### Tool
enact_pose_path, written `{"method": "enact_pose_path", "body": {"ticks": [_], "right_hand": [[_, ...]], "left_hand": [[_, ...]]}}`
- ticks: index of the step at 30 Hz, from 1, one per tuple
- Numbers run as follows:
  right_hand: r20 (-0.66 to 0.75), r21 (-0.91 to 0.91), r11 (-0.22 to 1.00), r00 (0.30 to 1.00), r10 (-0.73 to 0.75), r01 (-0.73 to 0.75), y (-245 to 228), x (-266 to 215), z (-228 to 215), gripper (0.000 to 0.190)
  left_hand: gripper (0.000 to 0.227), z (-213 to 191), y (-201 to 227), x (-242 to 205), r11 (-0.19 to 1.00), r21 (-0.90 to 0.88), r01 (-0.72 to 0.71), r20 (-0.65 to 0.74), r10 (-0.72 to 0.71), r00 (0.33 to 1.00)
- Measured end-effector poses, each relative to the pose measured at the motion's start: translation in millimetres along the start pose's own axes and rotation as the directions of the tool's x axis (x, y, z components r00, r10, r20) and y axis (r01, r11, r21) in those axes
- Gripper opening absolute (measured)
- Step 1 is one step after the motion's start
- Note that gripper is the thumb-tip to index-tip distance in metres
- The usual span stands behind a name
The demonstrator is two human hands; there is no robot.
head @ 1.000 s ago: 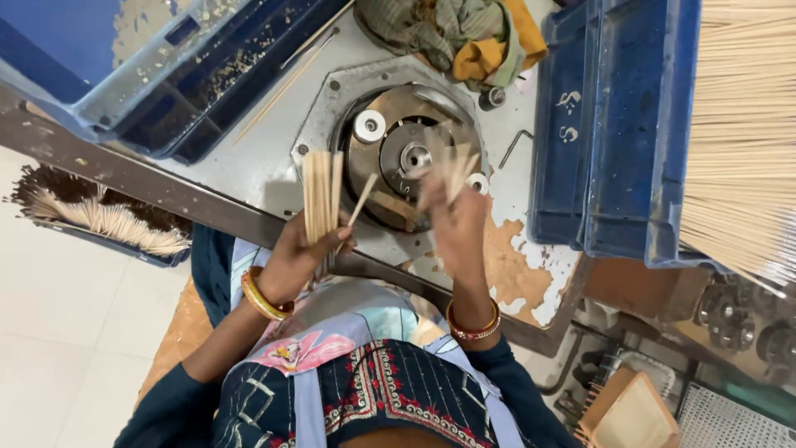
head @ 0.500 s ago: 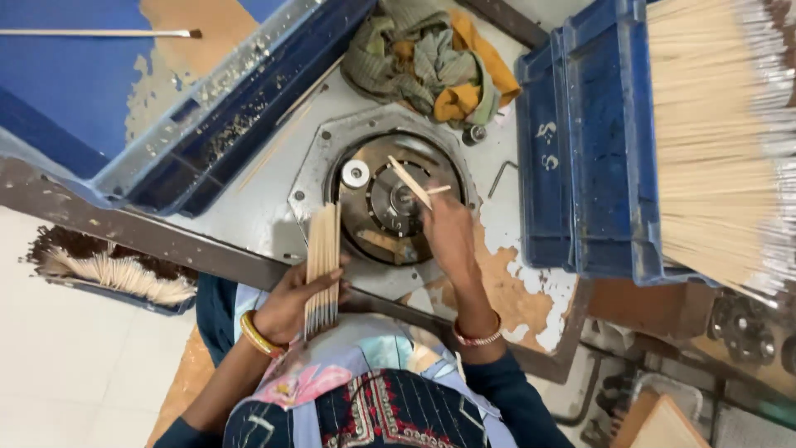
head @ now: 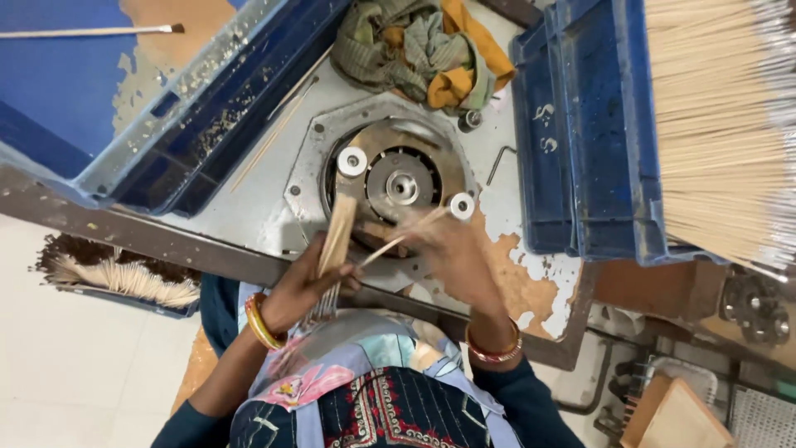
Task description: Inserting thin wooden sticks one by one into a rotating machinery component.
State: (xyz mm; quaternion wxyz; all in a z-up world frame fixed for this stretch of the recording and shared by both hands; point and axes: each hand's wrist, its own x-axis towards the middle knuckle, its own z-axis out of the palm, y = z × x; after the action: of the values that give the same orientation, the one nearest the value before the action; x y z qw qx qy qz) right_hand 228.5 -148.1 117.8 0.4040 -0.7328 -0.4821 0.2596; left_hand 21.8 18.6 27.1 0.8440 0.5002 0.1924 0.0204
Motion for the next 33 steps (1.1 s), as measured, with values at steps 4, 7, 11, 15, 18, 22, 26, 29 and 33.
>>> {"method": "enact_pose_path", "body": {"ticks": [4,7,11,15,18,22,26,29,33], "right_hand": [[-0.378,-0.356,0.89,0.915,0.142,-0.285,41,27,-11,0.021],[-0.2,-0.583,0.753,0.952,0.231,-0.305,18,45,4,0.043],[-0.277,-0.45,0.89,0.959,-0.058,-0.077,84,39,26,0.044],[-0.298,-0.385,0.916,0.955,-0.004,-0.116,61,32,24,0.032],[-0.259,-0.087,0.955,0.932,0.253,-0.283,8,20,20,0.021],[0.249,-0.13,0.986,0.966,-0.068,0.103,-11,14,19,0.019],[-0.189,-0.026,0.988,0.971,0.145,-0.153,-32,14,-8,0.033],[0.145,-0.006,0.957,0.947,0.287,-0.289,-38,22,4,0.043],[0.075,-0.04,0.972,0.97,0.232,-0.23,-6,5,-1,0.039]], "left_hand": [[0.047,-1,-8,1,0.953,-0.304,0.011,-0.183,-0.069,0.981],[0.039,-8,-17,-6,0.863,-0.469,0.185,-0.062,-0.241,0.969],[0.037,-20,-44,-12,0.831,-0.501,0.242,-0.103,-0.335,0.937],[0.034,-12,-46,-14,0.9,-0.426,0.09,-0.14,-0.164,0.976],[0.025,-3,-29,-11,0.985,-0.146,-0.091,-0.166,0.066,0.984],[0.026,-8,-14,-7,0.87,0.379,-0.315,0.054,0.319,0.946],[0.031,2,-6,-5,0.998,-0.05,-0.026,0.03,0.028,0.999],[0.028,2,-12,-7,0.999,0.029,0.033,0.094,-0.036,0.995],[0.035,2,-12,1,1.0,-0.02,0.013,0.144,-0.01,0.99]]}}
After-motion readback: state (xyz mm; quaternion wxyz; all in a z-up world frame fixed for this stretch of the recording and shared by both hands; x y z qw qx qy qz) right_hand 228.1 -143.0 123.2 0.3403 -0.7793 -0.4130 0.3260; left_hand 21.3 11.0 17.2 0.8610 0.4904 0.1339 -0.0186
